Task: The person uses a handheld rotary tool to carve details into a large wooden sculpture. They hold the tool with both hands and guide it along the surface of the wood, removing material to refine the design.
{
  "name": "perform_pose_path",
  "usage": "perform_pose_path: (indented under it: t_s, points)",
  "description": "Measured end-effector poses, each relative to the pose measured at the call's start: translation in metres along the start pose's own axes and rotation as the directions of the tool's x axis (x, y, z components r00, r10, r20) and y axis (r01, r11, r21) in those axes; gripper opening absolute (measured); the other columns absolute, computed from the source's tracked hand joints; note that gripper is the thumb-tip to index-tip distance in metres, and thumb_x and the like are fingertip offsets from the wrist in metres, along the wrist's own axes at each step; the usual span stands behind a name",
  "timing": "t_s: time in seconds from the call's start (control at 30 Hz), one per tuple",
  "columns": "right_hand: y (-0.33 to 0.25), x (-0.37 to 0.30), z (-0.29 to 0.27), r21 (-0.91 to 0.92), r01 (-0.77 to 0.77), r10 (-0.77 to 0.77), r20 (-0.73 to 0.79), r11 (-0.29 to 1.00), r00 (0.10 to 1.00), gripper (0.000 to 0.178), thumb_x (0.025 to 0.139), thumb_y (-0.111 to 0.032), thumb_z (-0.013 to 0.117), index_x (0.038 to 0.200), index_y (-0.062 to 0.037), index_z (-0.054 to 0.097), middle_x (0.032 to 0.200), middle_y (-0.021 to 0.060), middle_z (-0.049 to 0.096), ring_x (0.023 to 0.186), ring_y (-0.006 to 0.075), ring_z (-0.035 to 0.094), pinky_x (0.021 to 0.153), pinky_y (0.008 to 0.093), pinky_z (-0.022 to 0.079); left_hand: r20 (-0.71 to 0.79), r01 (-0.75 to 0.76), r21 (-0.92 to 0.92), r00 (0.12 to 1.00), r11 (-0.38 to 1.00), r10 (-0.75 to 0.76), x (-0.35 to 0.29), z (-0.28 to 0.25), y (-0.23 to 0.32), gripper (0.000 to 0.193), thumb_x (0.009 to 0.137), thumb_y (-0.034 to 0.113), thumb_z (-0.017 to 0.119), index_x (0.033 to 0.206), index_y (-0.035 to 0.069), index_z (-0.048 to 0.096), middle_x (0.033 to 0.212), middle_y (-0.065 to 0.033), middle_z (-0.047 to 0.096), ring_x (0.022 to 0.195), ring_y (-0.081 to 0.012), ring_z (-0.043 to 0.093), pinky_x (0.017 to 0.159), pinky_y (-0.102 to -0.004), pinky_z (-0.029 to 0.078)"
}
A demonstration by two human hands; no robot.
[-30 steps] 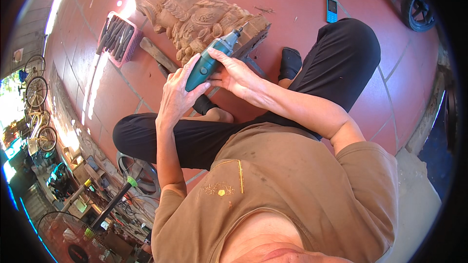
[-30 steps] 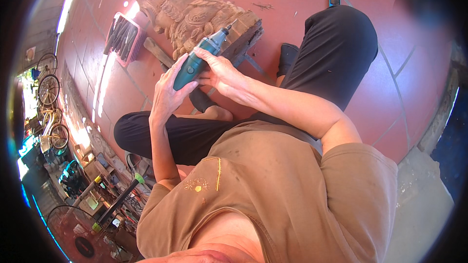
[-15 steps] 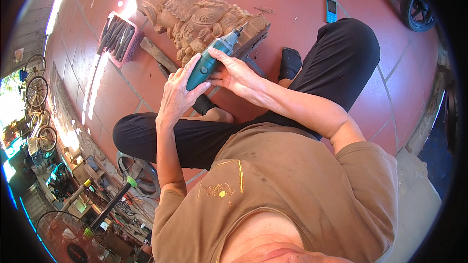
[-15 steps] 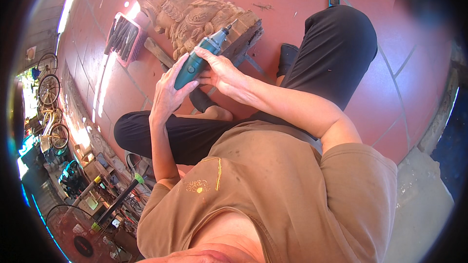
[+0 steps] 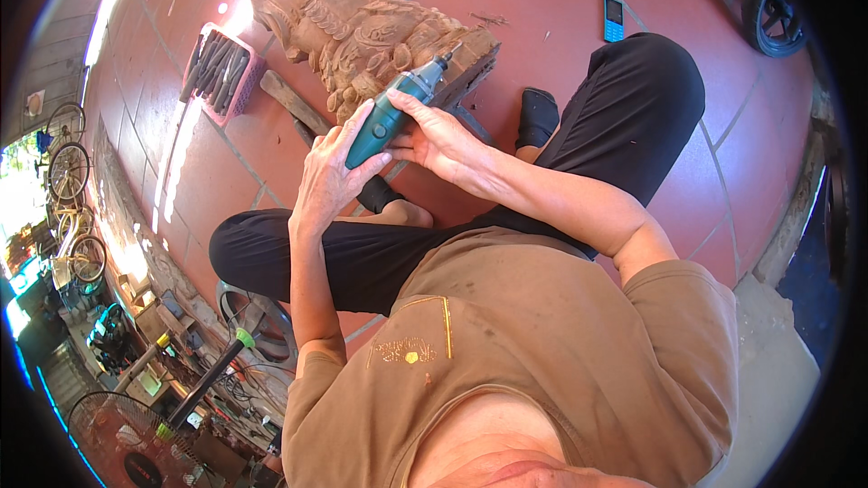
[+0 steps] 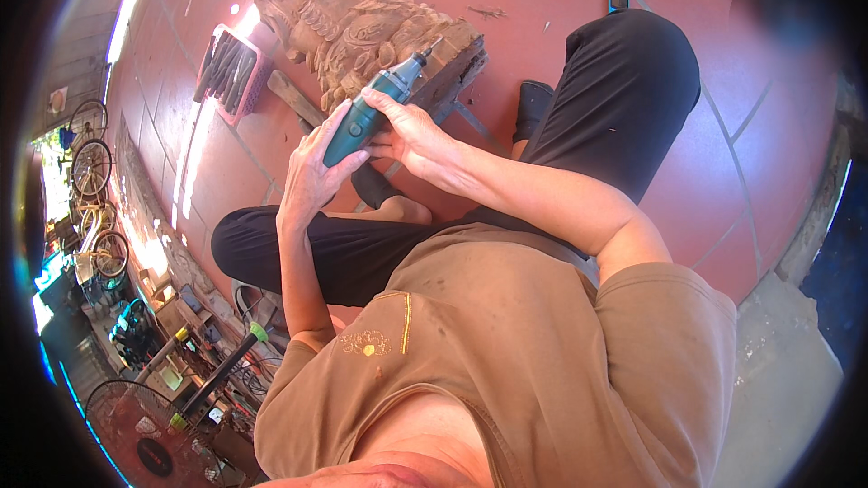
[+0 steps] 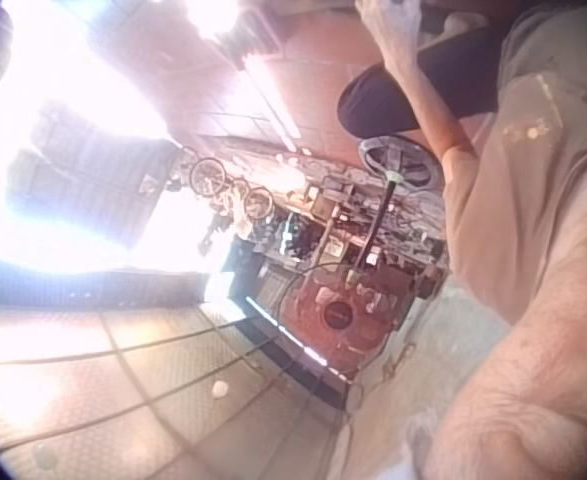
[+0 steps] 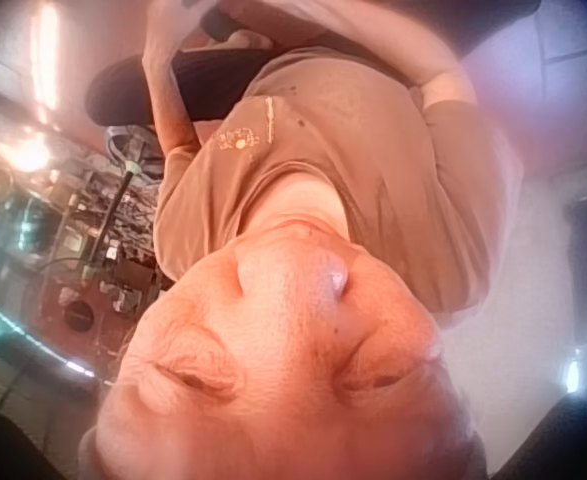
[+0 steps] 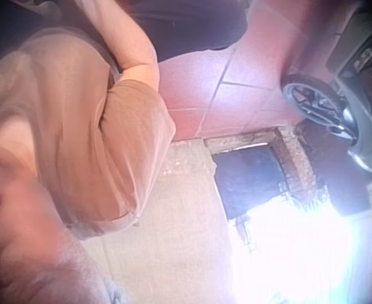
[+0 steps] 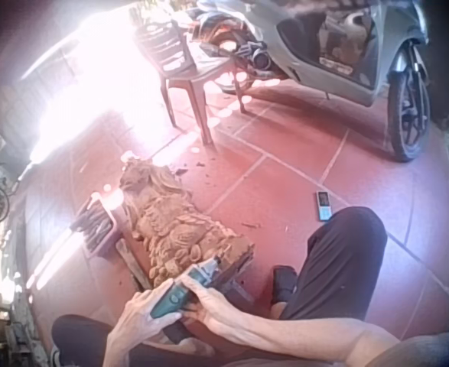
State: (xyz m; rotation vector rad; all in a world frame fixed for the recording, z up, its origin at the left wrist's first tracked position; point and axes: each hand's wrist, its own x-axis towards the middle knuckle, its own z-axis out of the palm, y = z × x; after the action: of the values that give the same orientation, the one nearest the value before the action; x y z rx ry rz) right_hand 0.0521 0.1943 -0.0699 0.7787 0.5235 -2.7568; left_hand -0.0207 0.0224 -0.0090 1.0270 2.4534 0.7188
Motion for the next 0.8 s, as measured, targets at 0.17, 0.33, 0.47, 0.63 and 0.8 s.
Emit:
perform_pose_path:
  t_s: [0.17,0.33,0.47,0.63,0.8]
  points:
    - [0.000,0.000,-0.003,-0.007,-0.025,0.025,0.003,1.000,1.000,0.044,0.097,-0.040,0.070,0.123,-0.0044,0.062,0.121,0.0139,0.068,0.113,0.0301,0.066,0.102,0.0484,0.051,0.009,-0.002,-0.016,1.000,1.000,0.002,0.000,0.000,0.000,0.074,0.082,0.021,0.082,0.148,0.012,0.050,0.137,-0.0170,0.062,0.115,-0.0370,0.064,0.100,-0.0427,0.050]
    - [0.002,0.000,-0.002,0.004,0.006,-0.007,0.013,1.000,1.000,0.042,0.094,-0.039,0.072,0.117,-0.0060,0.061,0.109,0.0110,0.070,0.101,0.0277,0.070,0.090,0.0457,0.057,0.017,0.002,-0.020,1.000,1.000,-0.002,-0.001,-0.001,0.000,0.074,0.082,0.021,0.081,0.148,0.012,0.050,0.136,-0.0175,0.063,0.115,-0.0371,0.064,0.099,-0.0427,0.049]
    - [0.000,-0.002,-0.003,-0.007,-0.022,0.022,0.010,1.000,1.000,0.044,0.097,-0.040,0.069,0.123,-0.0050,0.062,0.122,0.0135,0.067,0.114,0.0301,0.066,0.104,0.0491,0.049,0.023,0.006,-0.026,1.000,1.000,-0.005,-0.001,-0.001,0.003,0.074,0.082,0.021,0.081,0.148,0.011,0.051,0.136,-0.0176,0.063,0.115,-0.0372,0.064,0.099,-0.0424,0.049]
    - [0.001,-0.002,-0.005,-0.007,-0.025,0.025,0.004,1.000,1.000,0.044,0.096,-0.040,0.070,0.122,-0.0051,0.062,0.123,0.0135,0.066,0.114,0.0305,0.065,0.103,0.0491,0.050,-0.022,-0.061,-0.020,0.998,0.998,0.061,-0.003,0.004,-0.007,0.076,0.083,0.034,0.081,0.150,0.020,0.049,0.111,-0.0156,0.068,0.094,-0.0365,0.064,0.089,-0.0449,0.052]
    - [0.003,-0.002,-0.005,0.010,-0.013,0.013,-0.001,1.000,1.000,0.041,0.096,-0.039,0.070,0.119,-0.0051,0.062,0.118,0.0127,0.068,0.110,0.0294,0.067,0.100,0.0488,0.052,-0.018,-0.062,-0.026,0.998,0.998,0.062,-0.002,0.004,-0.007,0.076,0.082,0.033,0.081,0.150,0.020,0.049,0.109,-0.0156,0.068,0.093,-0.0361,0.064,0.089,-0.0449,0.051]
